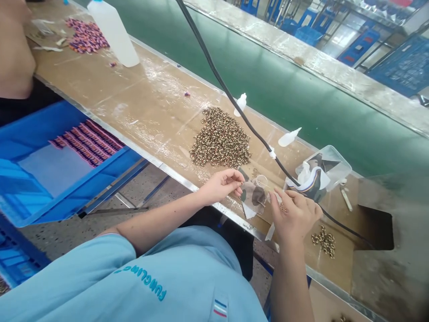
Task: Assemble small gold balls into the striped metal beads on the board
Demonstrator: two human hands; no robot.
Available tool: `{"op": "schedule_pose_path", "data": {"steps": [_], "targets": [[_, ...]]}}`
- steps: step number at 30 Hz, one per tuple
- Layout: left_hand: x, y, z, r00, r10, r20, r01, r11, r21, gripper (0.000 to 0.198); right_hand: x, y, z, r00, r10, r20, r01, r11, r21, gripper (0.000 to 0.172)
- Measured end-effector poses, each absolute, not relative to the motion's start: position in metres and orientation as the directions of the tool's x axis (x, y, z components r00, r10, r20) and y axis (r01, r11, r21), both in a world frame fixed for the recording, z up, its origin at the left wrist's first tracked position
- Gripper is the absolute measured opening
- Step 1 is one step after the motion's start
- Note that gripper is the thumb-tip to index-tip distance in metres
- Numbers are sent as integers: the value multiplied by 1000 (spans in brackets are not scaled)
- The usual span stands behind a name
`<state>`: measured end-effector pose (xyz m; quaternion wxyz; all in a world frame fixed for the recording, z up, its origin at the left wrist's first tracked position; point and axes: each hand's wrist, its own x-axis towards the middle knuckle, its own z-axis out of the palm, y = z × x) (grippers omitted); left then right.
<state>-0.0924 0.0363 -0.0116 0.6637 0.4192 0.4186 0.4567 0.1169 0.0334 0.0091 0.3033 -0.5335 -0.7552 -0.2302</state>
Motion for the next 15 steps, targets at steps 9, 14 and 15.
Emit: {"op": "schedule_pose_path", "data": {"steps": [9,14,15], "targets": [[-81,39,-11,214,954,-211,-405,283,869,15,108,45,7,-341,654,675,916,391,83,14],[-75,39,-12,150,958,-246,-412,286,865,12,104,45,5,-356,673,648,901,431,46,15],[-74,39,-12,154,955,-254,-429,296,854,13,103,45,5,-354,681,641,899,436,34,15]]}}
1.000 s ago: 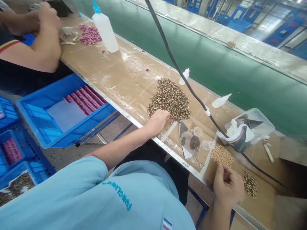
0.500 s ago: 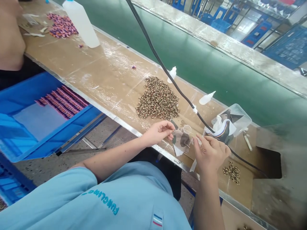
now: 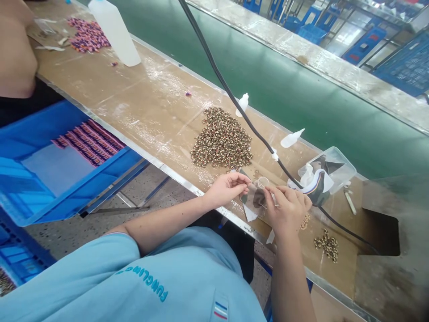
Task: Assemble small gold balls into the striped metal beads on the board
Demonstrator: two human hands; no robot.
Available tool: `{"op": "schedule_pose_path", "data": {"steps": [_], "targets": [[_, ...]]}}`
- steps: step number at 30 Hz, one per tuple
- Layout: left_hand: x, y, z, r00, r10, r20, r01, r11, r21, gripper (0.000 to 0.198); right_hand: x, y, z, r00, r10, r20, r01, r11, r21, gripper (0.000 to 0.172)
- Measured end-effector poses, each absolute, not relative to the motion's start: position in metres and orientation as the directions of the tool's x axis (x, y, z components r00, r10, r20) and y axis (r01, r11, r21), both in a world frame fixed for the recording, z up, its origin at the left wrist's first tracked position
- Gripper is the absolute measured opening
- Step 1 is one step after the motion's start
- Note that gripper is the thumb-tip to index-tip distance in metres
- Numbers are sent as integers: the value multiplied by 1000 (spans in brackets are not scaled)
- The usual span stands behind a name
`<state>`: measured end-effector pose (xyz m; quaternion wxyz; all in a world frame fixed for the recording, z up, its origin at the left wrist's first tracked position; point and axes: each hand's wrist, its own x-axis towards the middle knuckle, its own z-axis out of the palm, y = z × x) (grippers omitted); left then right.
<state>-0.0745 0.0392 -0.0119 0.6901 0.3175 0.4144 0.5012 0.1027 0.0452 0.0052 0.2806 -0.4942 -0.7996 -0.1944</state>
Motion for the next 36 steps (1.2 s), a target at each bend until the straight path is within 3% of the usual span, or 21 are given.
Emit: {"op": "schedule_pose_path", "data": {"steps": [6,12,17,24,36], "targets": [[-69,37,-15,196,940,-279,-531,341,776,21,99,43,4,-320,734,599,896,440,-62,20],[-64,36,-20,210,940,-270,-551,342,761,34,103,42,2,-186,794,579,886,390,-250,26],[-62,34,-27,236,926,-295,-590,378,713,34,103,32,7,-31,827,562,829,335,-448,22],[-63,33,-23,229,933,-279,-588,361,724,38,100,15,4,153,883,444,692,225,-686,22],[-62,31,-25,207,946,-250,-552,324,768,33,97,11,8,60,915,400,677,258,-690,23]]}}
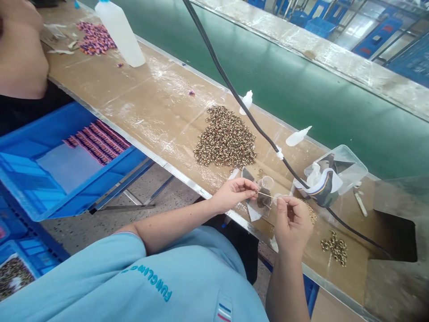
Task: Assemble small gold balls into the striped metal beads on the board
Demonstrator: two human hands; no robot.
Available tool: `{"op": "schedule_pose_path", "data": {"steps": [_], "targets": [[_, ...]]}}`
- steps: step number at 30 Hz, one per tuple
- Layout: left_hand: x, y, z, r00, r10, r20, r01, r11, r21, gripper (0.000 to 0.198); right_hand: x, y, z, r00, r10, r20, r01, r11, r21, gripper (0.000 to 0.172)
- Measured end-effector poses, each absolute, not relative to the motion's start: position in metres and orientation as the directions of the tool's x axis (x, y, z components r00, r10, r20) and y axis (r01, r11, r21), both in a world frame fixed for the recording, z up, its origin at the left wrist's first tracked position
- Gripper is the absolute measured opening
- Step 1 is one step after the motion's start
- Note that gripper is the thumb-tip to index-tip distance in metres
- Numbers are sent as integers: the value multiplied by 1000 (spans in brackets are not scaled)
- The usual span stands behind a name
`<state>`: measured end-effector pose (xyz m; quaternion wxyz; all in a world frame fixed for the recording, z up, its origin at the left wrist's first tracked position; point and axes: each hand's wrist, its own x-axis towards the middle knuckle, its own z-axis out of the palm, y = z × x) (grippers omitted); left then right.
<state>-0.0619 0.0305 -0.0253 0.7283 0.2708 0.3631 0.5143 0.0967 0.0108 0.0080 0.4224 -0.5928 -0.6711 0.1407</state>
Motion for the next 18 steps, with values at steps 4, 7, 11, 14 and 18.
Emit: {"op": "schedule_pose_path", "data": {"steps": [4,7,11,14,18], "targets": [[-62,30,-27,203,948,-244,-539,316,781,32,96,11,10,54,911,408,691,261,-674,24],[-62,31,-27,203,950,-237,-535,310,786,30,96,11,10,45,910,413,690,271,-672,23],[-61,30,-29,205,952,-229,-526,304,794,28,96,11,10,26,905,424,699,287,-655,21],[-61,30,-30,203,953,-223,-514,298,804,28,95,11,11,10,901,433,715,297,-633,23],[-62,30,-29,205,955,-215,-500,291,816,28,95,11,13,-6,904,427,735,293,-612,25]]}}
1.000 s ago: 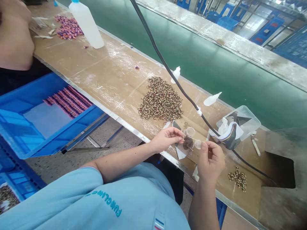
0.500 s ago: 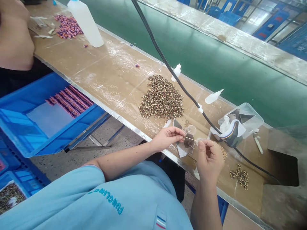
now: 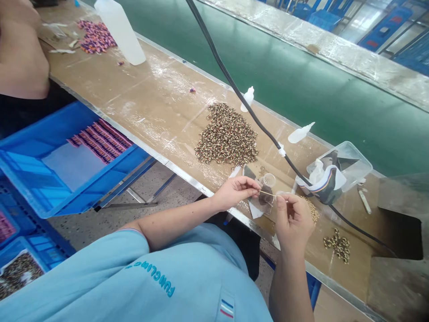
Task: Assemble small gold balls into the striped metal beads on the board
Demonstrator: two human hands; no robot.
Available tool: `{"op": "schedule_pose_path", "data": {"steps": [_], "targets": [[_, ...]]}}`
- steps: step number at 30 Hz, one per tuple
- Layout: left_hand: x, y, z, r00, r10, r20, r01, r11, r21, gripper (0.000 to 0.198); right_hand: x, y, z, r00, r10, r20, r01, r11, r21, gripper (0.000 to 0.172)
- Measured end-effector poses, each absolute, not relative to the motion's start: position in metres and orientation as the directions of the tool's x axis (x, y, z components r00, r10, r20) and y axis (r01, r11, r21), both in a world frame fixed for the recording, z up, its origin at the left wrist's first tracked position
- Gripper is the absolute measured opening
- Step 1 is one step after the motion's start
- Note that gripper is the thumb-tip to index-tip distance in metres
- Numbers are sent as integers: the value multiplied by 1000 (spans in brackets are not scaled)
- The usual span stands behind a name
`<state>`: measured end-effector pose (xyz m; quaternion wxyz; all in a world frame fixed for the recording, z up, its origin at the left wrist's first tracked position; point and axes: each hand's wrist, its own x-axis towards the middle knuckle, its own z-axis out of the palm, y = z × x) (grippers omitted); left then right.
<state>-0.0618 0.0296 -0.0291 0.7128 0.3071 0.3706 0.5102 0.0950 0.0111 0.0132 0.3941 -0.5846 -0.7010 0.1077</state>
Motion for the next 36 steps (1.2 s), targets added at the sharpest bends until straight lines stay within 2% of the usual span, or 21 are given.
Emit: {"op": "schedule_pose_path", "data": {"steps": [12,19,29,36], "targets": [[-63,29,-31,233,961,-148,-493,248,834,24,94,9,12,-108,819,563,797,410,-443,12],[-63,29,-30,238,960,-146,-483,248,840,24,94,9,13,-116,822,557,805,407,-432,16],[-64,29,-28,245,956,-162,-525,271,806,26,98,8,18,-29,829,559,781,368,-505,17],[-64,29,-29,248,952,-179,-545,290,787,28,96,9,20,-31,837,547,783,360,-506,19]]}}
